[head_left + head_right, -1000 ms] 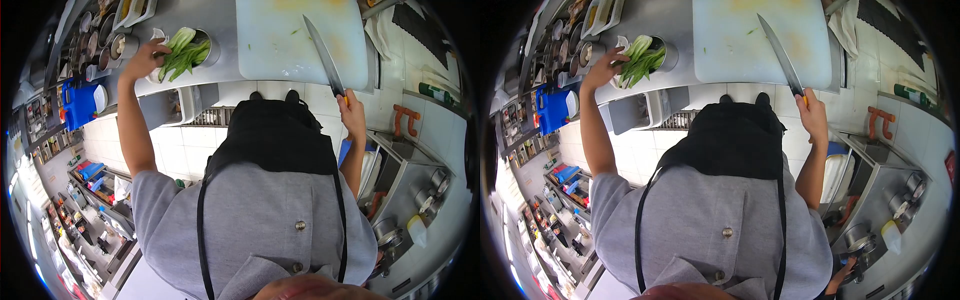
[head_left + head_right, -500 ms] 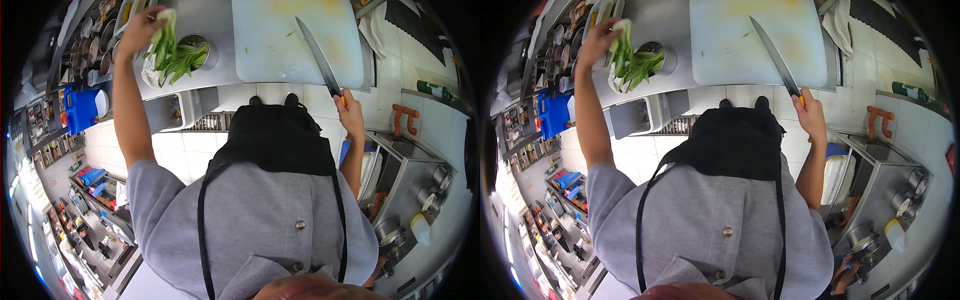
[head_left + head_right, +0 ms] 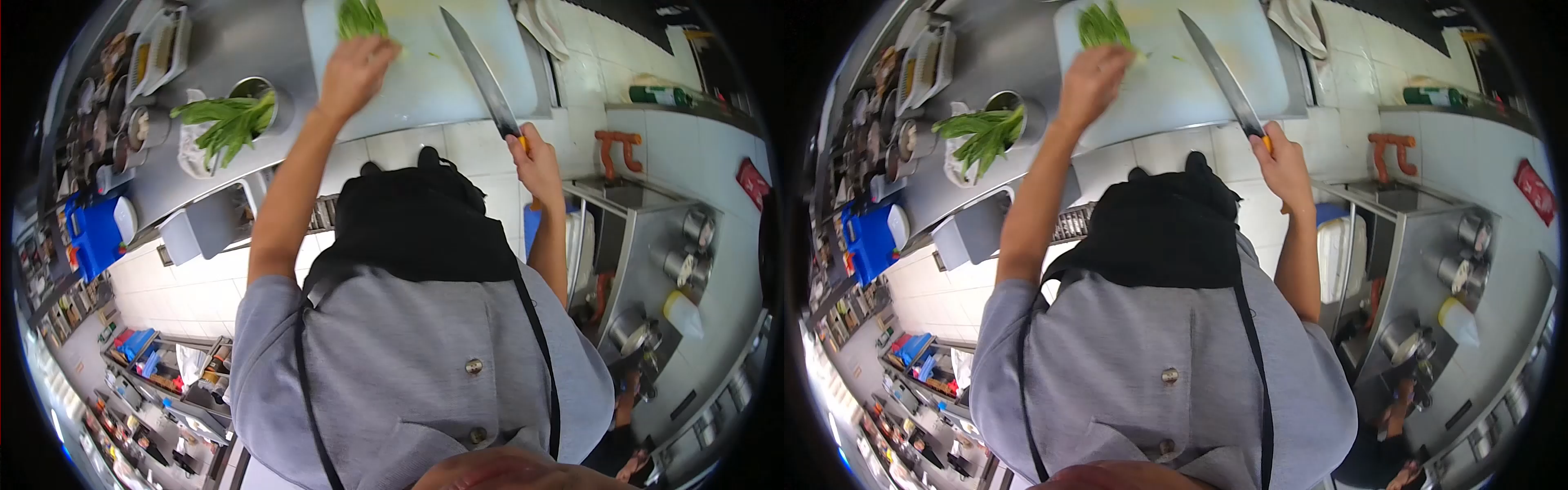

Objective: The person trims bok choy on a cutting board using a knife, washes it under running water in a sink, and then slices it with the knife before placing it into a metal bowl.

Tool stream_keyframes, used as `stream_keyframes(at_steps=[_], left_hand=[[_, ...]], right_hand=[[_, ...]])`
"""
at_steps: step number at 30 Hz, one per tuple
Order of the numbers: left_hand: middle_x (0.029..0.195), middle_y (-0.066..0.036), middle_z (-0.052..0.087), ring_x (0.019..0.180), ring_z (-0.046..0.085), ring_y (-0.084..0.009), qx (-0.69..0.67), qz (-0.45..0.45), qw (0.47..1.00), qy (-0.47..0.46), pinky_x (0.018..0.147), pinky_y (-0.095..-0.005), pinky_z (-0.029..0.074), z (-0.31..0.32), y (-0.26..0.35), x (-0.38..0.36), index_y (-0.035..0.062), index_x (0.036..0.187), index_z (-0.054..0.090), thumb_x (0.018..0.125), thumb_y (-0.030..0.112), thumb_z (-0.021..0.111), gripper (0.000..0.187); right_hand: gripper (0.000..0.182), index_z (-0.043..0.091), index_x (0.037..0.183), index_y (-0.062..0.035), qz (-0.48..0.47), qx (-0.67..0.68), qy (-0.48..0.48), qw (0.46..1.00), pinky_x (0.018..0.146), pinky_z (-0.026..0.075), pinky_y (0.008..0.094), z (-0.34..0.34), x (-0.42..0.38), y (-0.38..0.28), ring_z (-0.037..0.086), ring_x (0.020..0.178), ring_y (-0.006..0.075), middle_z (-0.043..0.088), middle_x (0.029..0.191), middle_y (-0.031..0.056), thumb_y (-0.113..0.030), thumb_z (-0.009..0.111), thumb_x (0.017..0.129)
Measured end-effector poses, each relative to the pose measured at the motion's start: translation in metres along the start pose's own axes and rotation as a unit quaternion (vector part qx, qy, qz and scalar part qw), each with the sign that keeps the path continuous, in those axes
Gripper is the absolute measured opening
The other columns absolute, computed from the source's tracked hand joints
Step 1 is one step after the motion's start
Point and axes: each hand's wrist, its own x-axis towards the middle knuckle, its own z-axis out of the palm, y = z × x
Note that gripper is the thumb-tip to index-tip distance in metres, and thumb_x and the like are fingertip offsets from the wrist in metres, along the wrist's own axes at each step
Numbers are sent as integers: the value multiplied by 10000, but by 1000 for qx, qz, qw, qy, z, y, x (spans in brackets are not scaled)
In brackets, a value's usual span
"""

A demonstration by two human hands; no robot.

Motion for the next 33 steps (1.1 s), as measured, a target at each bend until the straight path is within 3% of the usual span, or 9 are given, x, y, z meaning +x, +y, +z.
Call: stream_keyframes(at_steps=[2,4,7,14,24,27,33], left_hand=[[1061,-70,667,956,647,-258,-30,-18,999,-17,796,-389,529,34,29,-31,107,1052,707,718,-6,681,353],[1087,-80,656,971,645,-270,-70,-121,990,4,831,-391,538,35,67,-50,58,1045,693,733,-26,670,324],[1106,-95,643,988,641,-288,-111,-152,982,0,848,-389,541,36,78,-63,19,1039,681,738,-28,674,305],[1074,-92,632,968,617,-291,-96,-160,981,56,839,-384,521,43,80,-67,13,1039,666,750,27,726,295],[1054,-75,635,942,605,-277,-78,-189,976,81,818,-373,512,50,84,-65,19,1025,672,748,58,742,289],[1052,-81,639,945,607,-278,-73,-186,977,78,820,-374,509,51,83,-64,17,1017,673,736,60,744,293],[1059,-92,643,964,605,-287,-82,-184,977,69,841,-382,500,49,81,-61,15,1019,676,719,52,741,309]], right_hand=[[246,474,938,-33,-1,-42,-10,999,533,397,447,-8,-11,-18,523,564,426,525,601,204,-231,618,972],[245,473,943,-34,17,-56,-33,998,538,396,455,-12,-22,-22,530,570,431,529,603,206,-233,612,973],[225,475,959,-41,27,-81,-83,993,558,402,488,-18,-38,-32,560,610,450,548,615,216,-234,589,979],[182,493,978,-78,-44,-329,-151,931,583,453,547,-44,-59,-64,624,667,446,629,662,190,-241,573,976],[169,481,1017,-105,-78,-423,-146,891,574,505,546,-32,-61,-68,651,659,433,661,729,176,-256,545,978],[145,478,1016,-96,-76,-424,-122,894,625,487,578,-22,-64,-68,632,694,476,636,679,214,-213,548,967],[165,451,1031,-89,-8,-418,-171,892,644,486,603,-16,-54,-72,636,734,493,647,724,250,-219,527,965]])
